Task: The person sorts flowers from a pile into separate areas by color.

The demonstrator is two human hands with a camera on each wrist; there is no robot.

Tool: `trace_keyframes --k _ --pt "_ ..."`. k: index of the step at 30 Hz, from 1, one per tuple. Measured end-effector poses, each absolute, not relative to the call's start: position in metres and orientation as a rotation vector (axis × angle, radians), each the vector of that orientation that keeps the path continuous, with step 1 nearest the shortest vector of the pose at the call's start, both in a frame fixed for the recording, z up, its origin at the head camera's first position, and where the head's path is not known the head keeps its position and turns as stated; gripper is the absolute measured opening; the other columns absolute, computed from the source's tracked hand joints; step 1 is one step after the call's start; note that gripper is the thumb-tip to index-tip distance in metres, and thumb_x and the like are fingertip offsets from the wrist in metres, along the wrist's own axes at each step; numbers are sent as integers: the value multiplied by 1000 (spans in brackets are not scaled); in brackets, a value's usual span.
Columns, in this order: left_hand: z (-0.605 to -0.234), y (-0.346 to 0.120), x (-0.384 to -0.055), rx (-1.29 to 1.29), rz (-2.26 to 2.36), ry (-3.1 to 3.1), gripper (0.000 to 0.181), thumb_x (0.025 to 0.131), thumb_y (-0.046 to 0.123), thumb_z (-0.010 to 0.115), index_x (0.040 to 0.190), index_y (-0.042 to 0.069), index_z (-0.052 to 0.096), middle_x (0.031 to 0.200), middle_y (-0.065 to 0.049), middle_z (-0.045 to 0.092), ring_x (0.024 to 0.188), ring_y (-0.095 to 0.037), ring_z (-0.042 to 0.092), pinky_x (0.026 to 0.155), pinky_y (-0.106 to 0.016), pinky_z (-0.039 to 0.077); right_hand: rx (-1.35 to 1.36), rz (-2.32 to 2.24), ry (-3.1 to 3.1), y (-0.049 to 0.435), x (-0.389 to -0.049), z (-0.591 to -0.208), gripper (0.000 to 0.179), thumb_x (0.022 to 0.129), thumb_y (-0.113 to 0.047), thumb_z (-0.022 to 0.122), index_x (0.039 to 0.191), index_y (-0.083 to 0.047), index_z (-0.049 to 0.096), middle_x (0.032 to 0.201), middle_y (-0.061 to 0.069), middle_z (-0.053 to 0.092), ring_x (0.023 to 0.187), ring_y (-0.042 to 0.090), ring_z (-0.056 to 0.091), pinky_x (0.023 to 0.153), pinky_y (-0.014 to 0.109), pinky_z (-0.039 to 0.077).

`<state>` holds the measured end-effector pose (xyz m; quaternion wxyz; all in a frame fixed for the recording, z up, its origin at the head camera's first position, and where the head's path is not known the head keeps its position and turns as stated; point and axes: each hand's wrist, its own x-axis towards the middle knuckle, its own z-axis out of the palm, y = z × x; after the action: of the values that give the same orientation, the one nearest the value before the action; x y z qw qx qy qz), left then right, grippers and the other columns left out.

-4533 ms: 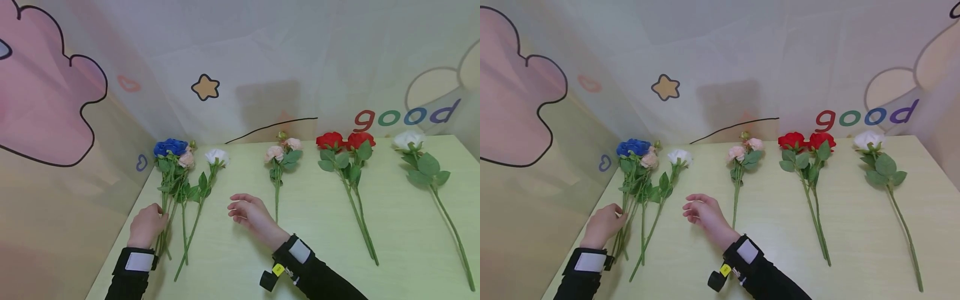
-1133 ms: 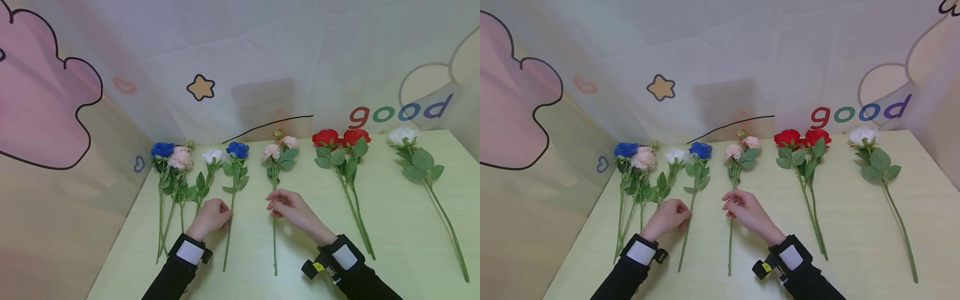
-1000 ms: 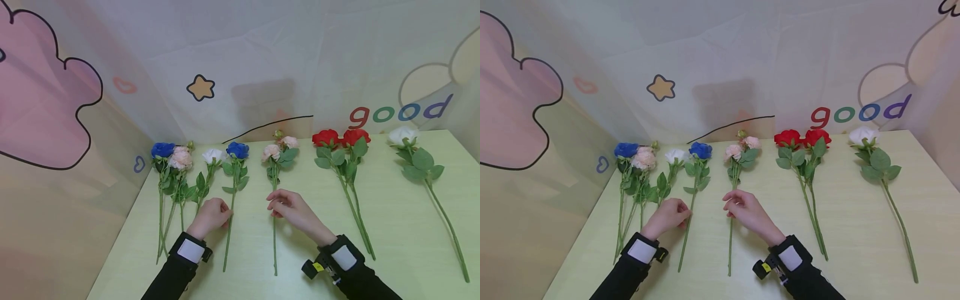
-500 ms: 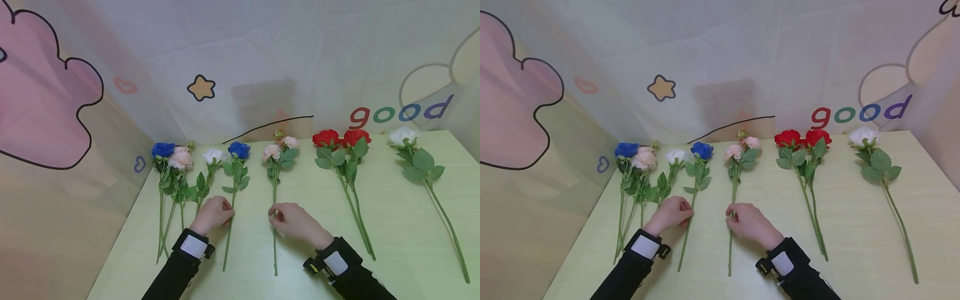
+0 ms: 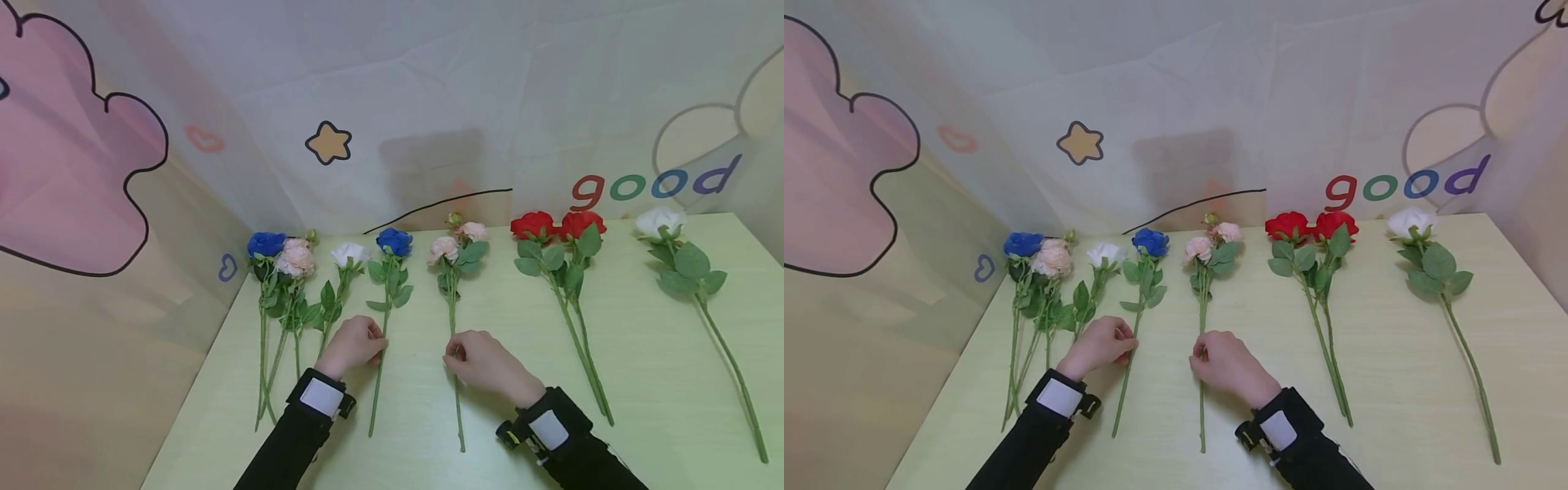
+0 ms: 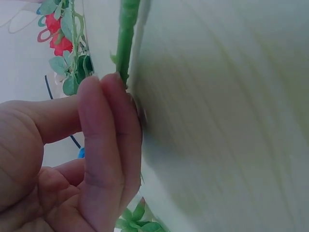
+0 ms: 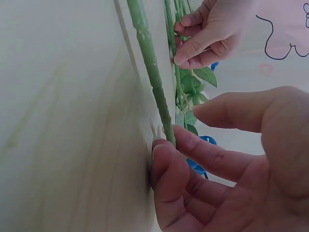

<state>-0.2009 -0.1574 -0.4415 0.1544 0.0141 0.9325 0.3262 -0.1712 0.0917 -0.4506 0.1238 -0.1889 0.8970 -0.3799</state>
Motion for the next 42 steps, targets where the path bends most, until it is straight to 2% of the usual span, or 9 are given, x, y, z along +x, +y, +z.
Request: trace_keyframes --k 25,33,38,42 --pt "-445 -157 -200 -4 946 2683 11 95 11 64 89 2 67 64 -7 68 55 -14 64 53 -23 41 -522 -1137 2556 93 -170 -448 11 94 -12 64 90 -4 70 68 1 57 56 11 49 55 25 40" --pt "-444 -161 -195 56 880 2795 13 97 15 61 92 4 65 60 -5 68 51 -13 61 51 -24 41 -544 -1189 2571 94 -172 -442 11 95 -12 63 99 -4 69 64 -1 52 54 11 46 54 24 37" --pt "-435 -167 -189 89 837 2901 14 98 17 60 96 4 64 64 -3 64 50 -12 56 49 -25 39 -565 -1366 2550 93 -173 -437 19 95 -12 61 109 -1 69 78 4 62 68 12 52 63 23 44" --pt "-426 -179 -183 96 755 2998 14 97 17 62 92 5 67 66 -4 62 51 -13 51 48 -25 37 -501 -1594 2387 90 -173 -434 24 97 -11 59 115 3 66 93 15 68 77 18 60 69 24 50"
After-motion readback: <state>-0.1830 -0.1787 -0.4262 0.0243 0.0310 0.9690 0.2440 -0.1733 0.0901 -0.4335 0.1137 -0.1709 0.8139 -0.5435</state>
